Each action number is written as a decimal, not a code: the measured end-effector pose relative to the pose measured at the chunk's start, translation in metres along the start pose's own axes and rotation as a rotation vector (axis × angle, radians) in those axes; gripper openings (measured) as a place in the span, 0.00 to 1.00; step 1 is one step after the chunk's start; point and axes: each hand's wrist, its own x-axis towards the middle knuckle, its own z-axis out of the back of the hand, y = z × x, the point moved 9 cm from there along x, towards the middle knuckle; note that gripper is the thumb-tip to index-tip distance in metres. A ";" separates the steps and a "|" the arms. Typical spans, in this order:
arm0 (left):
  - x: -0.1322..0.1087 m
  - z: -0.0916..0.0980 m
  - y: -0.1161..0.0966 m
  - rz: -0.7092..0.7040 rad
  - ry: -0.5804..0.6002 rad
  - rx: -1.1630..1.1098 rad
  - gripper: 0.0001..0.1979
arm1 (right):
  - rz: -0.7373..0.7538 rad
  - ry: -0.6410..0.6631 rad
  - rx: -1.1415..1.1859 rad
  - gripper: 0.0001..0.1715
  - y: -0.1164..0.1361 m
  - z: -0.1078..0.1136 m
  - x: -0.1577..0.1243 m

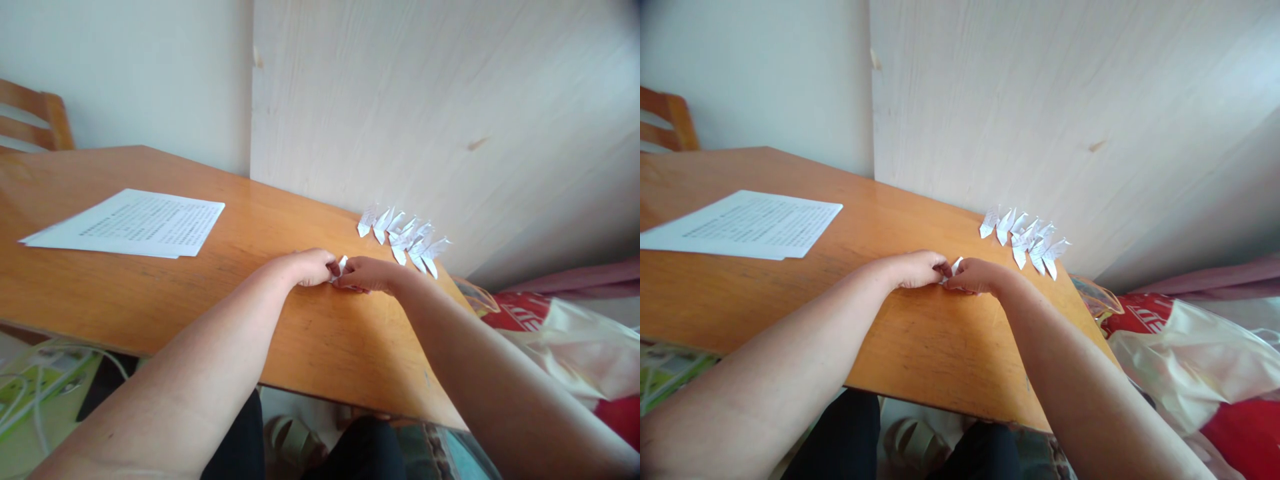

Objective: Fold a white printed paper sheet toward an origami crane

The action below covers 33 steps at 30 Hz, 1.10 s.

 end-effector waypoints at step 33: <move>0.001 -0.004 0.001 -0.062 0.069 -0.097 0.15 | -0.072 -0.001 -0.074 0.07 -0.008 0.002 0.010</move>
